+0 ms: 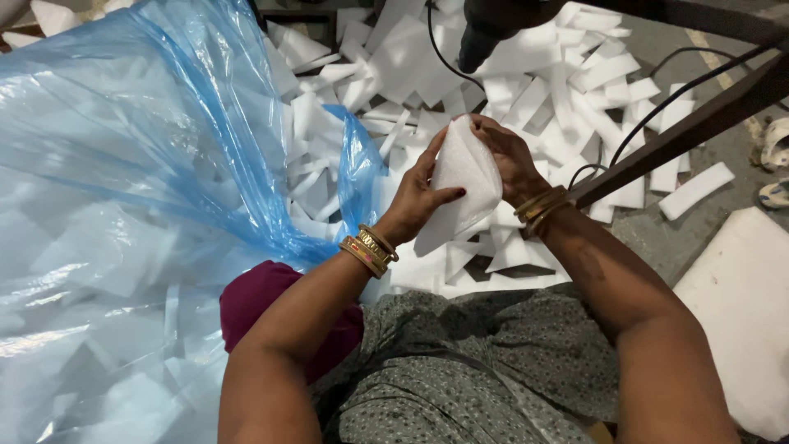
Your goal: The person sits on the floor and repeatedly picks up white foam pieces from a pile. They fold each piece in half and place it into a large blue plastic bag. The process is repetitive, with the person handling one piece at a time.
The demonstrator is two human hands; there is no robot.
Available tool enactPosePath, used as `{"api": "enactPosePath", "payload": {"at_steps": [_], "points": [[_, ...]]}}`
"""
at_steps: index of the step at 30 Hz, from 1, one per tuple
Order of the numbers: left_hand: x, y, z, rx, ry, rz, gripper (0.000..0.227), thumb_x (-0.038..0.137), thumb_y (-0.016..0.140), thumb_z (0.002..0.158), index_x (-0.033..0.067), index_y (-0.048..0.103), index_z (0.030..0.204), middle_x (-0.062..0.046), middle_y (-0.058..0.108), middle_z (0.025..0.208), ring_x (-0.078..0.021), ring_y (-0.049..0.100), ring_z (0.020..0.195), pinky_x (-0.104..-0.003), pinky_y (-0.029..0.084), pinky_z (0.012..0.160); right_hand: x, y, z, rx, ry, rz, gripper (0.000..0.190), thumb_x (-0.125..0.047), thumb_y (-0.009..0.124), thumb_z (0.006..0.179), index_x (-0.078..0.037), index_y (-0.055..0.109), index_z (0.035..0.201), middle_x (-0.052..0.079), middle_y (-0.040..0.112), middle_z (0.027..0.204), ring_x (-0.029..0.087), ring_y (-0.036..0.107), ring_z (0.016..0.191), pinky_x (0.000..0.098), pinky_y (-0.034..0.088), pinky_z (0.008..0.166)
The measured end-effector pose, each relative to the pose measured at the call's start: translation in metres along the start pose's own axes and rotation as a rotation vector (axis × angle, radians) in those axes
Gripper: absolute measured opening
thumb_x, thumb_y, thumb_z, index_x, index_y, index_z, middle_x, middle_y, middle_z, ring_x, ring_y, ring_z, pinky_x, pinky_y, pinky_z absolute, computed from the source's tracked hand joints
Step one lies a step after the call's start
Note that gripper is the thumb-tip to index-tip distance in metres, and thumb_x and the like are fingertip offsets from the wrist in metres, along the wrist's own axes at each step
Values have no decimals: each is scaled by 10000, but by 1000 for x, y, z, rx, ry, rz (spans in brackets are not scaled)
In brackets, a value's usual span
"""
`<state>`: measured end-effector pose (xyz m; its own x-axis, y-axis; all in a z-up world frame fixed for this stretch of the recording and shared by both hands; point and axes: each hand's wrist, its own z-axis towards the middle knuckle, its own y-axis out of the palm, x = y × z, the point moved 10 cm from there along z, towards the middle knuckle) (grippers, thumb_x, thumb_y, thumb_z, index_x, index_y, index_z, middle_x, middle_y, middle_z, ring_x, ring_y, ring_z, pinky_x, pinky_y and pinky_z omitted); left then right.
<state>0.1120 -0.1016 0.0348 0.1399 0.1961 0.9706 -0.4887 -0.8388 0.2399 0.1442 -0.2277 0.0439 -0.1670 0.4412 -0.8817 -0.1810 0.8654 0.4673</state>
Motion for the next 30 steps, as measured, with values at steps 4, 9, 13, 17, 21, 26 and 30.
{"api": "enactPosePath", "payload": {"at_steps": [4, 9, 13, 17, 21, 26, 30], "points": [[27, -8, 21, -2, 130, 39, 1024, -80, 771, 812, 198, 236, 1639, -134, 515, 1521, -228, 548, 1339, -363, 476, 1137, -13, -1, 26, 5, 27, 7, 391, -239, 527, 1072, 3, 570, 1376, 112, 648, 1242, 200, 666, 1107, 329, 580, 969], [52, -31, 57, 6, 147, -52, 1016, -86, 743, 824, 195, 233, 1656, -158, 590, 1450, -236, 615, 1279, -375, 521, 1106, -44, 5, 80, -201, -106, -60, 395, -243, 589, 1065, 0, 581, 1375, 108, 662, 1281, 195, 677, 1136, 337, 596, 1002], [76, -49, 84, 27, 236, -70, 999, -106, 727, 838, 196, 225, 1647, -136, 572, 1464, -225, 614, 1293, -395, 539, 1117, -49, 6, 134, -293, -21, 42, 376, -224, 630, 1078, -18, 567, 1387, 86, 669, 1244, 184, 671, 1099, 339, 593, 968], [82, -67, 92, 52, 240, -82, 992, -87, 727, 865, 217, 207, 1653, -142, 603, 1434, -227, 644, 1268, -398, 572, 1101, -50, 9, 169, -272, 9, -63, 406, -235, 554, 1081, -40, 520, 1436, 93, 625, 1310, 192, 645, 1146, 343, 562, 1006], [78, -66, 84, 25, 254, -94, 1001, -90, 716, 871, 226, 206, 1673, -165, 607, 1455, -233, 647, 1286, -396, 568, 1120, -45, 14, 152, -230, -25, -144, 442, -245, 478, 1083, -62, 474, 1485, 99, 581, 1377, 201, 619, 1194, 348, 531, 1045], [33, -41, 56, 133, 84, 82, 1032, -75, 757, 805, 224, 233, 1642, -171, 620, 1405, -232, 667, 1197, -368, 587, 1007, -29, 26, 72, -203, -56, -273, 492, -258, 383, 1086, -90, 416, 1547, 108, 526, 1460, 211, 586, 1253, 354, 492, 1093], [9, -12, 21, 93, 105, 191, 1036, -71, 793, 786, 207, 260, 1630, -180, 611, 1433, -234, 650, 1203, -356, 567, 994, -4, 15, 17, -22, 33, -535, 532, -253, 292, 1071, -126, 356, 1584, 114, 449, 1566, 229, 548, 1294, 367, 455, 1120]]}}
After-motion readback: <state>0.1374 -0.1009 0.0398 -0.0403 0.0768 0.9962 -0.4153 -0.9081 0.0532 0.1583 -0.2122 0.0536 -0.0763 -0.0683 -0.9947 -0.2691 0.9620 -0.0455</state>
